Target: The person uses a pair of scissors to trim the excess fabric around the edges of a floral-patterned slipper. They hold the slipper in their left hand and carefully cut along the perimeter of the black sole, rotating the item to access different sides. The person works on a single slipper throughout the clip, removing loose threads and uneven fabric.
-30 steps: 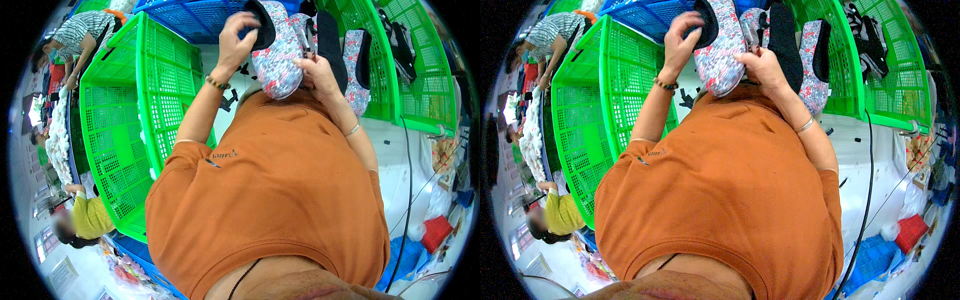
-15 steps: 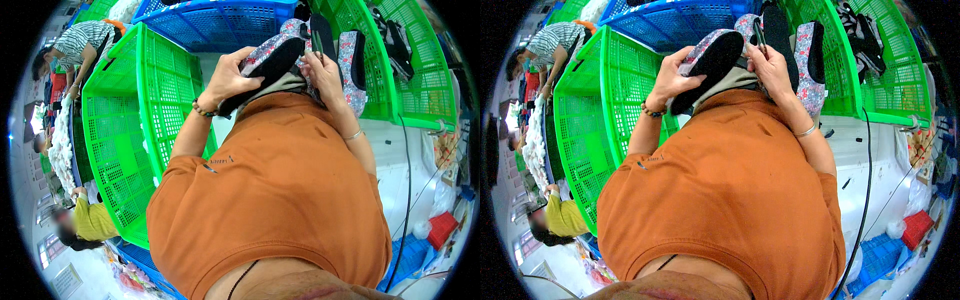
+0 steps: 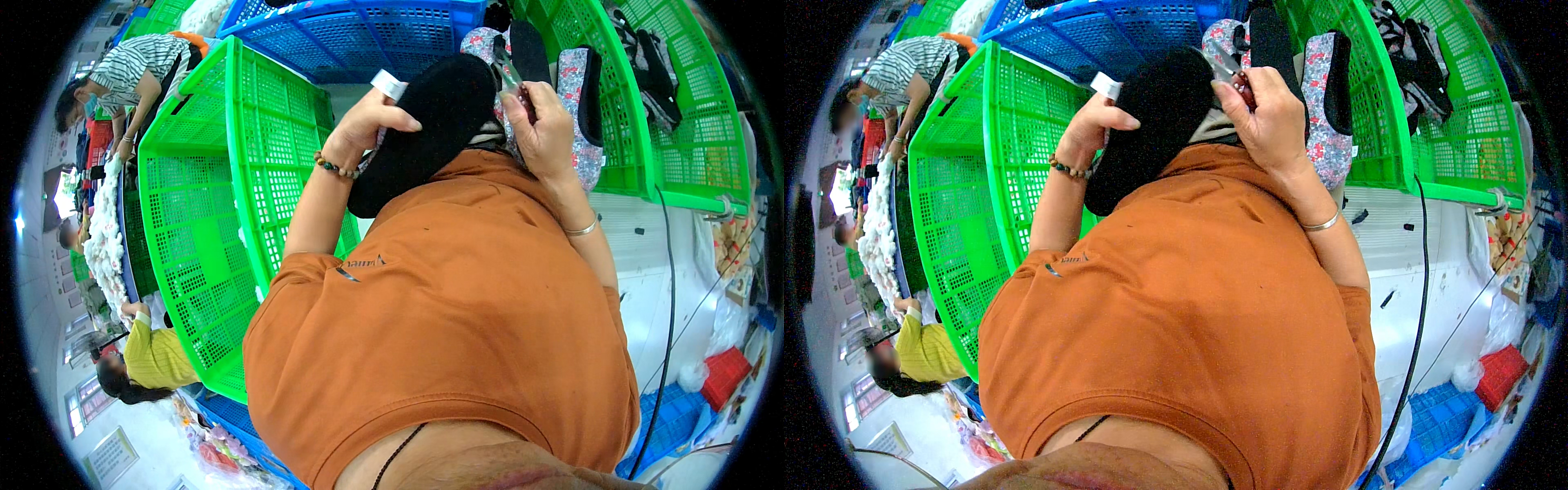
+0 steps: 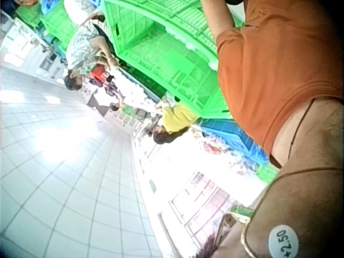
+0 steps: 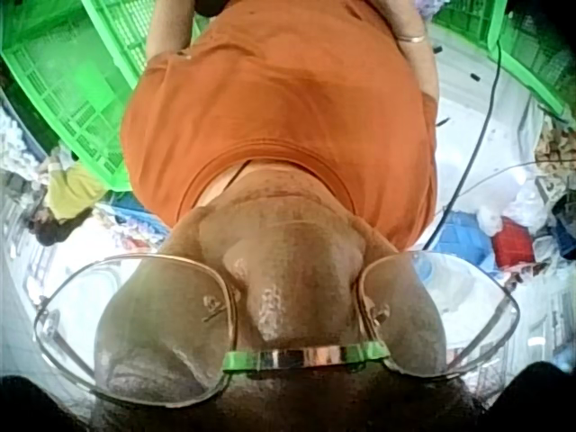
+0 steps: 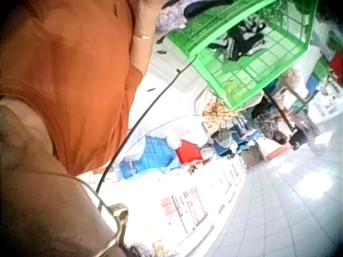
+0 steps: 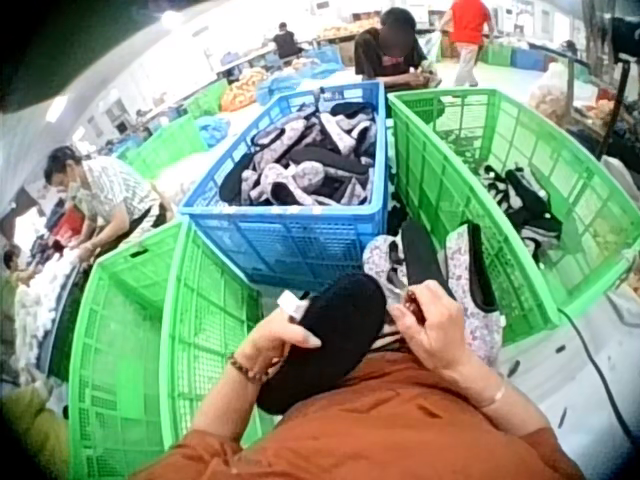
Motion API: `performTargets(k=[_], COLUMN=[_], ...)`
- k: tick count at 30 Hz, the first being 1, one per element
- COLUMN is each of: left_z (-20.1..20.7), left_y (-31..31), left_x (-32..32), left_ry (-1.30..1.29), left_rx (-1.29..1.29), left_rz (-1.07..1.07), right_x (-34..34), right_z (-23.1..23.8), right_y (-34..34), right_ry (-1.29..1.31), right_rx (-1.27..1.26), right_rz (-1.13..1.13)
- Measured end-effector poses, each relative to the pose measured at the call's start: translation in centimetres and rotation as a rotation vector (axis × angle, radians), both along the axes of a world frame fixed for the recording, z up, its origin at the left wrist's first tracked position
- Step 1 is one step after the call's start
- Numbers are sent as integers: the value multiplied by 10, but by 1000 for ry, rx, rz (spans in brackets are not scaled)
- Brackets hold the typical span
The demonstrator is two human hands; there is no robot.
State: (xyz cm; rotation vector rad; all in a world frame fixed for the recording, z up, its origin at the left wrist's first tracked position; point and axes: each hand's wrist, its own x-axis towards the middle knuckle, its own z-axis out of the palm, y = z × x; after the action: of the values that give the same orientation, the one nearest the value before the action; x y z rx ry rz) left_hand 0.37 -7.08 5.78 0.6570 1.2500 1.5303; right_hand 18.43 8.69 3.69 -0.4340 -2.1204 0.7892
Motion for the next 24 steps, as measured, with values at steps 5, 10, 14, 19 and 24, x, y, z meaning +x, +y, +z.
performTargets(k=[5,10,14,19,24], left_z=[-58,-49,-66,-80,-83], left_y=[-3,7,10,17,21], left_x=[-51,-34,-40,-41,-39], left_ry=[-698,-868,-895,-953,-929], left_rx=[47,161,224,239,262], left_rz=[-90,-109,-165,-200,-193], right_x=[-1,-9,-10,-13,-12], right_z=[-7,-14,-17,-28,-28], right_y=[3,-6,-4,6,12], right_ry=[-28,-45,-55,-38,-14], right_rx=[-178,49,151,311,428], right_rz=[8,149,93,41,49])
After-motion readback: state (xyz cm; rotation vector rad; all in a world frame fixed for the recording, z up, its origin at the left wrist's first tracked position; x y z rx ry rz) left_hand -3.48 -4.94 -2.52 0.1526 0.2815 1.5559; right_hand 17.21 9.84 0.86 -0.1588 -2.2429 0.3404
